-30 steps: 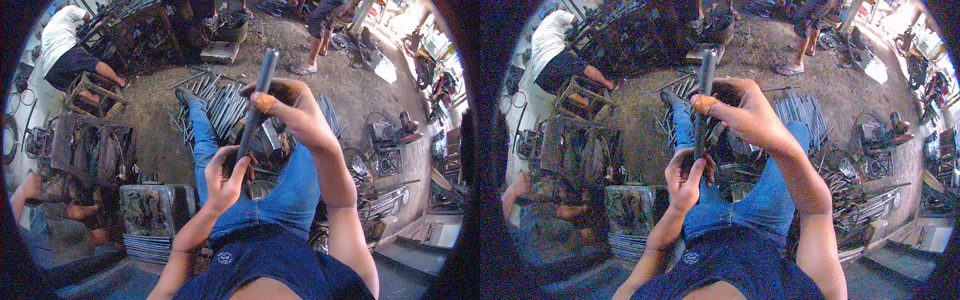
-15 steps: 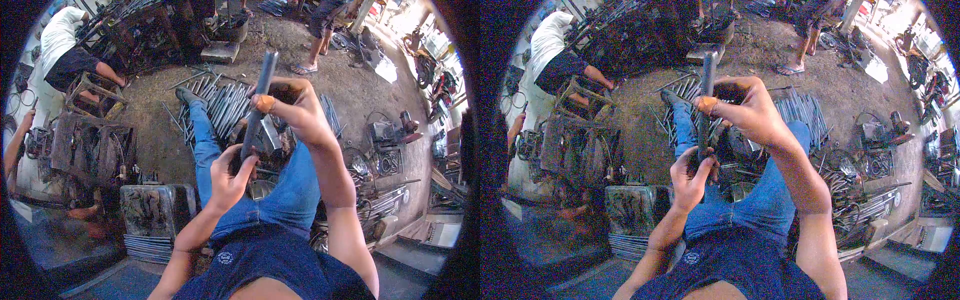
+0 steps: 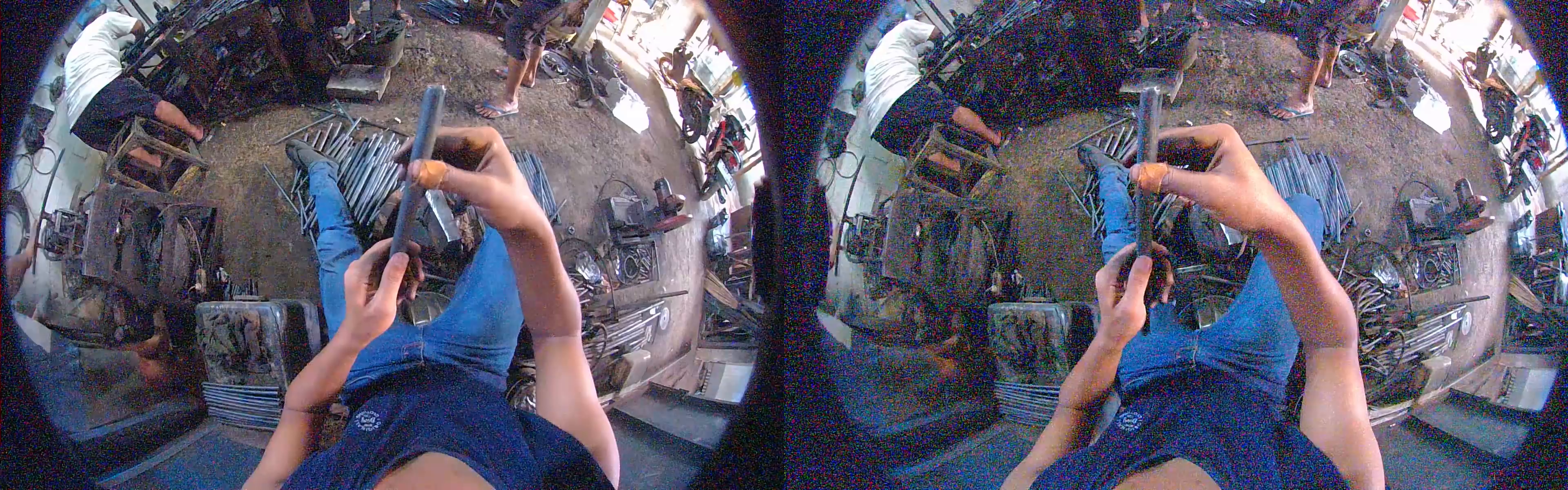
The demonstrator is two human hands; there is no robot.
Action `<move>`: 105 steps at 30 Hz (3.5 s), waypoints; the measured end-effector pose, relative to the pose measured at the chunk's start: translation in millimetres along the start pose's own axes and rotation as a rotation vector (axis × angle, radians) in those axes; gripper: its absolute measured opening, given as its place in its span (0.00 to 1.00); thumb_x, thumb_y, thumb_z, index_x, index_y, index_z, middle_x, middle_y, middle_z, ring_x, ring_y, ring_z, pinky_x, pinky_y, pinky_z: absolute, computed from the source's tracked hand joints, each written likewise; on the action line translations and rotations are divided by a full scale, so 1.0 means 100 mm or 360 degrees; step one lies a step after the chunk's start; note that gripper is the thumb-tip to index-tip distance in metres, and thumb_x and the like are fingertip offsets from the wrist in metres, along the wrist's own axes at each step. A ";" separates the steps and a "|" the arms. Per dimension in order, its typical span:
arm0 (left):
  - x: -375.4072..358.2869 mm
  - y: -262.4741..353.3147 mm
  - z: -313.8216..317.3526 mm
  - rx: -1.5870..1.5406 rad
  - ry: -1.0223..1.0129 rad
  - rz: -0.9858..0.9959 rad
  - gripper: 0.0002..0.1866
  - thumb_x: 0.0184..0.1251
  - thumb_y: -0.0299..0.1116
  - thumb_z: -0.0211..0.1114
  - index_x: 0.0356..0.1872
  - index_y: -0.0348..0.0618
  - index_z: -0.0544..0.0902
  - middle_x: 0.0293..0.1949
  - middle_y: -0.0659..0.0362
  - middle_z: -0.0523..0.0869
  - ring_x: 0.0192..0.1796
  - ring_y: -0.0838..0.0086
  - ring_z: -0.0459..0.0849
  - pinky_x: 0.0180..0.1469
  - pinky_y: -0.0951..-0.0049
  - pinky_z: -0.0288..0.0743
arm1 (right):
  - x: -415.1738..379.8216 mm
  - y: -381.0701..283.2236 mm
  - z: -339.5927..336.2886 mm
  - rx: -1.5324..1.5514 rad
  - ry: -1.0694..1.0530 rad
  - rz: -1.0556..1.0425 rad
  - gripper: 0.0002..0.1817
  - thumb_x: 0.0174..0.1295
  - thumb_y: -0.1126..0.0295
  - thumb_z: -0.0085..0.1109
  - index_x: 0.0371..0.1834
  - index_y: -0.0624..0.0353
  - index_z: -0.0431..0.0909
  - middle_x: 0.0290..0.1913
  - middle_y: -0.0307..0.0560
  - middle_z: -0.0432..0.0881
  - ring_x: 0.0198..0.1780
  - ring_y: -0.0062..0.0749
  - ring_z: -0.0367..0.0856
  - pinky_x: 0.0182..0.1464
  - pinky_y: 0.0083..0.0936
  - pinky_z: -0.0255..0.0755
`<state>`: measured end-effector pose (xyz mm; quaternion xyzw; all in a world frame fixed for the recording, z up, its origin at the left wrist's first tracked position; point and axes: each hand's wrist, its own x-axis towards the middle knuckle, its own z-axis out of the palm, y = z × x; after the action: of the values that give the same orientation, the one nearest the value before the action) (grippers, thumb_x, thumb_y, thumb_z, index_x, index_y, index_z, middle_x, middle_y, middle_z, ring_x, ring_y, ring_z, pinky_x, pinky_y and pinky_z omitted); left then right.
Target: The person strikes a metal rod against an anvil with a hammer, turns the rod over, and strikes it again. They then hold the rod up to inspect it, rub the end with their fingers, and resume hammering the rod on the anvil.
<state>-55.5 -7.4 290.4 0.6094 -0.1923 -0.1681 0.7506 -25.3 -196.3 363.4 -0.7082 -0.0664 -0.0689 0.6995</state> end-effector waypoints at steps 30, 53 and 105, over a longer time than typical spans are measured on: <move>0.53 0.35 -0.56 0.1570 -0.0074 0.0746 0.13 0.57 0.33 0.69 0.39 0.34 0.82 0.29 0.47 0.85 0.29 0.55 0.84 0.32 0.67 0.75 | -0.11 -0.35 0.09 -0.2248 -0.0240 -0.1573 0.14 0.51 0.65 0.55 0.38 0.62 0.77 0.34 0.42 0.74 0.40 0.36 0.75 0.41 0.30 0.72; 0.81 0.54 -0.53 0.1775 -0.0435 0.1069 0.21 0.49 0.32 0.70 0.46 0.39 0.79 0.37 0.51 0.84 0.39 0.54 0.83 0.44 0.61 0.76 | -0.16 0.21 -0.39 -0.2355 -0.0456 -0.0531 0.16 0.61 0.55 0.54 0.33 0.57 0.69 0.26 0.48 0.78 0.27 0.46 0.81 0.26 0.40 0.76; 1.18 0.16 0.38 -0.1407 -0.0709 0.0043 0.22 0.74 0.51 0.44 0.51 0.41 0.68 0.39 0.48 0.81 0.22 0.62 0.84 0.17 0.72 0.78 | -1.42 1.11 0.15 0.0921 0.0430 0.0747 0.22 0.64 0.52 0.55 0.42 0.65 0.72 0.27 0.44 0.75 0.21 0.22 0.70 0.20 0.18 0.63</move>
<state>28.6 -94.1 323.2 0.1796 -0.2663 -0.3501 0.8800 -143.5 -182.4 226.9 -0.4622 0.1733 0.0218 0.8694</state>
